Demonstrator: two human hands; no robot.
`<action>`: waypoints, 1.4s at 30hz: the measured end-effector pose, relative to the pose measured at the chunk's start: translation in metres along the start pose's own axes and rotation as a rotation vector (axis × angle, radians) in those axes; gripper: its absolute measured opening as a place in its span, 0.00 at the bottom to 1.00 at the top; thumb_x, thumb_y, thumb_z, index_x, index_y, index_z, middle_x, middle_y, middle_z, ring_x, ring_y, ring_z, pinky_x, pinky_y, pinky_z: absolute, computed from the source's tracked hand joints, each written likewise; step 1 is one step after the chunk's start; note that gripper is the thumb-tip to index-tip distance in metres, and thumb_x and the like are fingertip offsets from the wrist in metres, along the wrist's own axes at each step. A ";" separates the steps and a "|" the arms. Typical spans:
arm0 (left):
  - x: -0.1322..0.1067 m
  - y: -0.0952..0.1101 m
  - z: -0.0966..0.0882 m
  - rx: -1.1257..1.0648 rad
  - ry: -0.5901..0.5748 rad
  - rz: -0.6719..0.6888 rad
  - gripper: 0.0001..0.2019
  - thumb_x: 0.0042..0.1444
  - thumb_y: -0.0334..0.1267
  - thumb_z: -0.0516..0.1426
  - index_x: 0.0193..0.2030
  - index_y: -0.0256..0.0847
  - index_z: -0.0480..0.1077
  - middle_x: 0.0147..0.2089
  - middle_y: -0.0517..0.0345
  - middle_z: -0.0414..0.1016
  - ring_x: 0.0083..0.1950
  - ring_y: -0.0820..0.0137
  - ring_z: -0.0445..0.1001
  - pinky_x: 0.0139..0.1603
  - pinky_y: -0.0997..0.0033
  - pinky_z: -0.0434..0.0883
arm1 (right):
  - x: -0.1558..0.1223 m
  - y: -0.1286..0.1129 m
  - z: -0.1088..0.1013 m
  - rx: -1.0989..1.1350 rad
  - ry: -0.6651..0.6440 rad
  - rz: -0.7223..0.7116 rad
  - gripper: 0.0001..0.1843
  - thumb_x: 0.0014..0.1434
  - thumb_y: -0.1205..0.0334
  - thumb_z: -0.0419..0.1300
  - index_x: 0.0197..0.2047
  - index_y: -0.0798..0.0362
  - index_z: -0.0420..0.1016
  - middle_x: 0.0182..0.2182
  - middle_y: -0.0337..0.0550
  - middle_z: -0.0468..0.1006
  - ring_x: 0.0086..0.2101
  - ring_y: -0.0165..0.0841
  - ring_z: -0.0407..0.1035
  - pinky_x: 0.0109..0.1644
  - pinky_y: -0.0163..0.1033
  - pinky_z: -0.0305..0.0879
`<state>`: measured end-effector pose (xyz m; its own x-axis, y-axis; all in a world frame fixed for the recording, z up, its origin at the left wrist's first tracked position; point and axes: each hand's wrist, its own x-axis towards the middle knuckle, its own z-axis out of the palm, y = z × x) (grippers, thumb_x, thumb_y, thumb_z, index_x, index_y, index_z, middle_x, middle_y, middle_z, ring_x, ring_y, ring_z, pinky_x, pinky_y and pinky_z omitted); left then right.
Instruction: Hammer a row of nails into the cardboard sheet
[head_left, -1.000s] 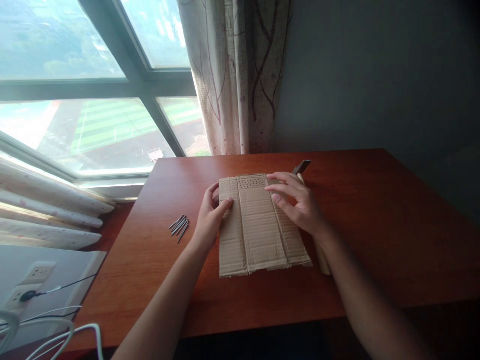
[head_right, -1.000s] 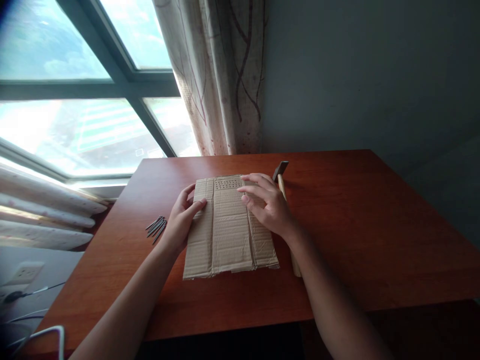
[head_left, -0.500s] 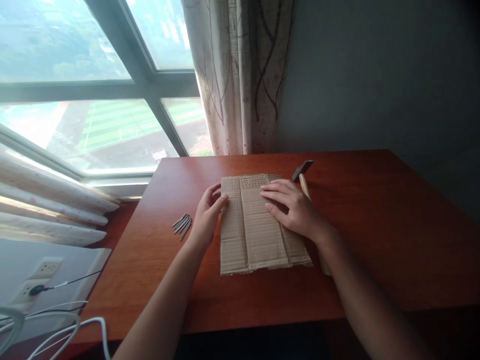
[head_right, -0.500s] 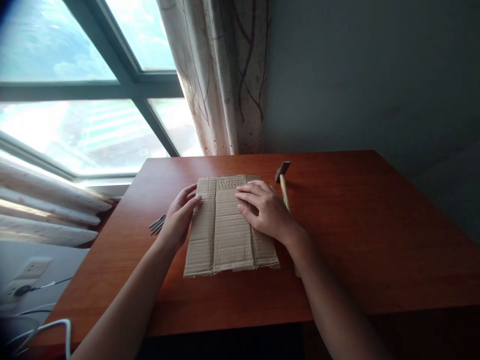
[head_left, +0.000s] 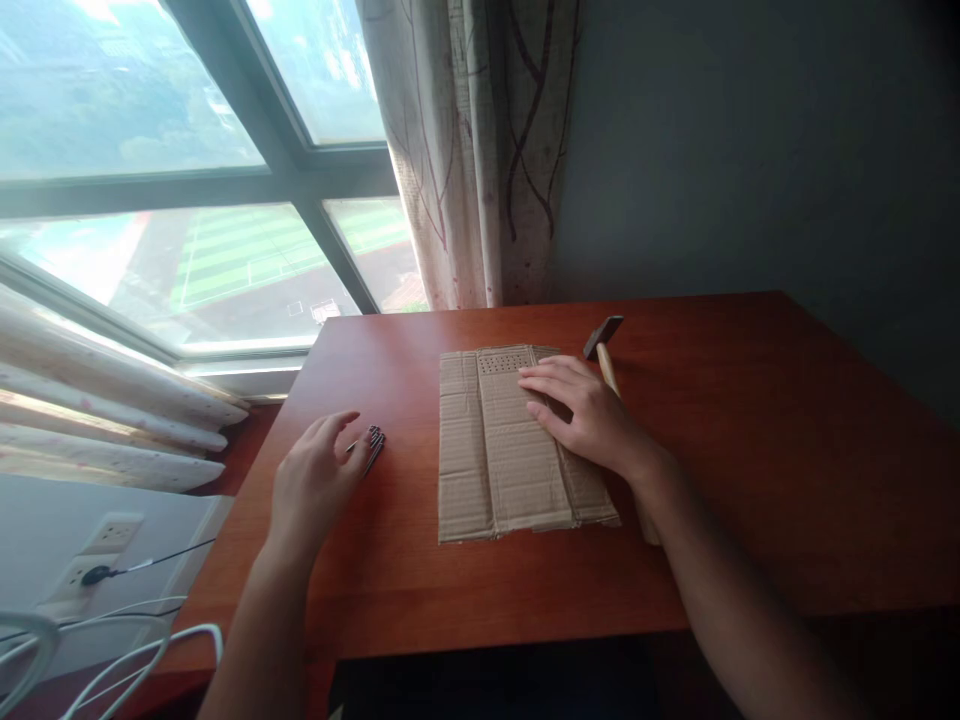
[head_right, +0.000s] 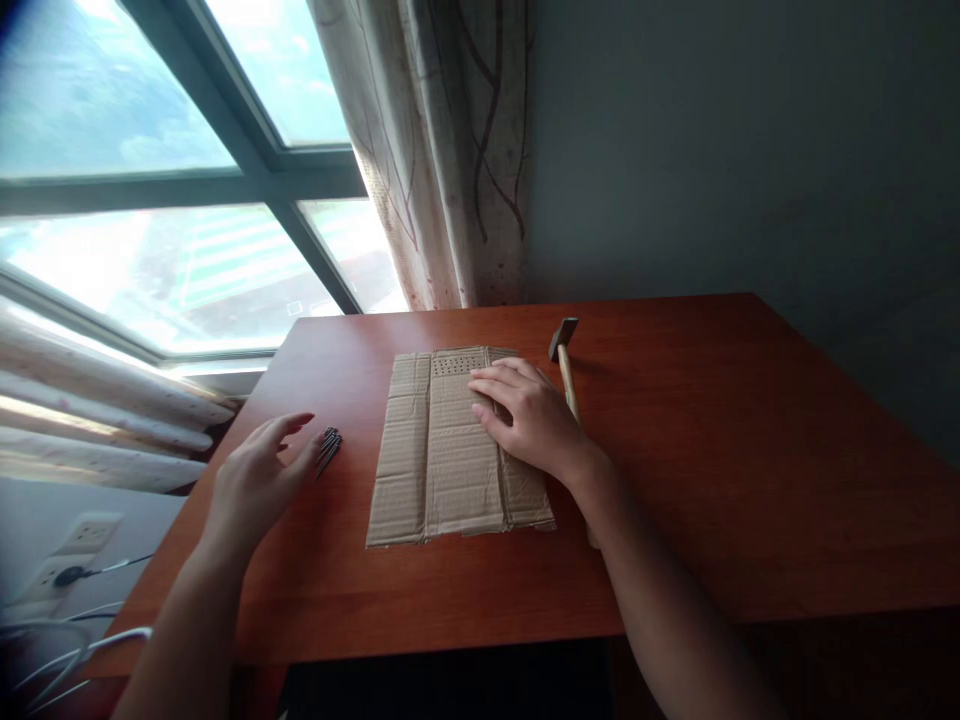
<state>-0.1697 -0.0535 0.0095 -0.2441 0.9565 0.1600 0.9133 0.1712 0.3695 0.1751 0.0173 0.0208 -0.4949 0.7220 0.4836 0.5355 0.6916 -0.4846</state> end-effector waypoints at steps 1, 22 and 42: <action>-0.003 -0.005 0.000 0.056 -0.009 0.027 0.23 0.60 0.54 0.54 0.56 0.42 0.71 0.56 0.46 0.76 0.50 0.53 0.76 0.46 0.58 0.70 | 0.000 0.000 0.001 0.002 0.006 -0.001 0.16 0.64 0.61 0.58 0.54 0.45 0.77 0.54 0.41 0.79 0.56 0.43 0.67 0.63 0.58 0.65; -0.011 -0.011 0.004 0.130 -0.056 0.120 0.17 0.61 0.48 0.53 0.52 0.44 0.72 0.50 0.51 0.76 0.45 0.58 0.77 0.42 0.63 0.70 | -0.001 0.001 0.004 0.031 0.042 -0.009 0.14 0.65 0.59 0.58 0.52 0.46 0.76 0.54 0.44 0.78 0.56 0.43 0.67 0.62 0.58 0.65; -0.014 -0.009 0.009 0.113 -0.038 0.157 0.16 0.62 0.47 0.52 0.51 0.43 0.73 0.51 0.51 0.75 0.46 0.58 0.76 0.44 0.62 0.70 | -0.001 0.002 0.004 0.032 0.042 -0.013 0.13 0.65 0.59 0.58 0.51 0.47 0.77 0.53 0.45 0.78 0.55 0.42 0.67 0.62 0.56 0.65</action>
<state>-0.1718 -0.0668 -0.0045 -0.0856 0.9813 0.1723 0.9704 0.0430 0.2375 0.1740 0.0182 0.0162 -0.4727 0.7117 0.5197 0.5064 0.7020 -0.5007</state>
